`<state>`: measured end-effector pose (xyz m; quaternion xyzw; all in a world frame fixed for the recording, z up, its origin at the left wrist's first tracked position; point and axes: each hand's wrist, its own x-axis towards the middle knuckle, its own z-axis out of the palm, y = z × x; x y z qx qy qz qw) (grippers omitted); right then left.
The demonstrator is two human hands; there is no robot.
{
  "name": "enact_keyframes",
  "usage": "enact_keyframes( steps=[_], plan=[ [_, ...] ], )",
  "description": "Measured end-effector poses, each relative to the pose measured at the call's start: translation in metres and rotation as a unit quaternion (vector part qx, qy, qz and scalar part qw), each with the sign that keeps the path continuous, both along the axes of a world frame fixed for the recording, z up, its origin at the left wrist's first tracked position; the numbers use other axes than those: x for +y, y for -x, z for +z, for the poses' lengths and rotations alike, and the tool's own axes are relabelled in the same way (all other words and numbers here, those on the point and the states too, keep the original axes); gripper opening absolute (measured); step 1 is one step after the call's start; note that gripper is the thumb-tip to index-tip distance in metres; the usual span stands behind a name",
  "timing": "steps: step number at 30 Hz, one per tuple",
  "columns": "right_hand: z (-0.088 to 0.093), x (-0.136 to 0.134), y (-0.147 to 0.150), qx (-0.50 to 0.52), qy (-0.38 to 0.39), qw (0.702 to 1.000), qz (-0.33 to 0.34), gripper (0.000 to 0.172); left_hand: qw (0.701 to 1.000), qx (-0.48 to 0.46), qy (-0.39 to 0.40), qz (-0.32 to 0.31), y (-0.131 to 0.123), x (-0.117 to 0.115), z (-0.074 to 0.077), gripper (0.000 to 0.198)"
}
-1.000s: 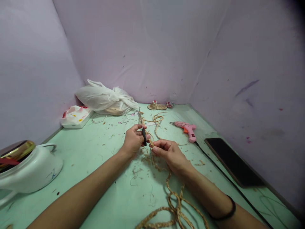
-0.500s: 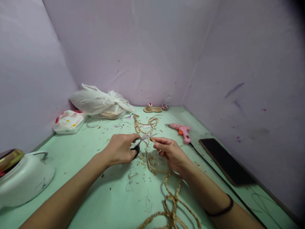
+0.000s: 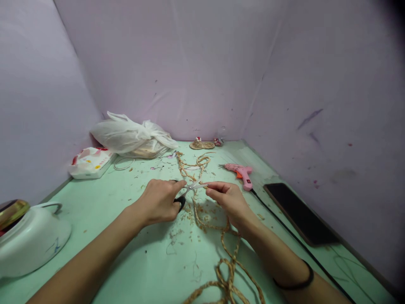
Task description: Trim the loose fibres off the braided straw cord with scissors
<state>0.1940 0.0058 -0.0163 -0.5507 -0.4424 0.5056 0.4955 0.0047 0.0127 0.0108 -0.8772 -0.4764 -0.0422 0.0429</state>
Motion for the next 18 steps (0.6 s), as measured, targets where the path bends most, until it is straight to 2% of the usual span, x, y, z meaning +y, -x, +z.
enact_keyframes(
  steps=[6, 9, 13, 18],
  plan=[
    [-0.0023, -0.0019, 0.0015, -0.047, -0.022, 0.999, -0.002, 0.011, 1.000, 0.011, -0.003, -0.001, -0.0052, -0.0032, -0.0009, 0.048],
    [-0.0032, -0.0021, 0.0015, -0.055, -0.030, 0.998, -0.001, 0.014, 1.000, 0.019, -0.002, -0.002, -0.0052, -0.0038, -0.0006, 0.048],
    [-0.0021, -0.0022, 0.0017, -0.049, -0.021, 0.999, 0.002, 0.021, 1.000, 0.029, 0.003, -0.007, -0.0059, -0.0042, 0.0003, 0.047],
    [-0.0013, -0.0019, 0.0023, -0.021, -0.021, 1.000, 0.001, 0.018, 0.999, 0.033, 0.007, -0.011, -0.0044, -0.0028, -0.0006, 0.046]
  ],
)
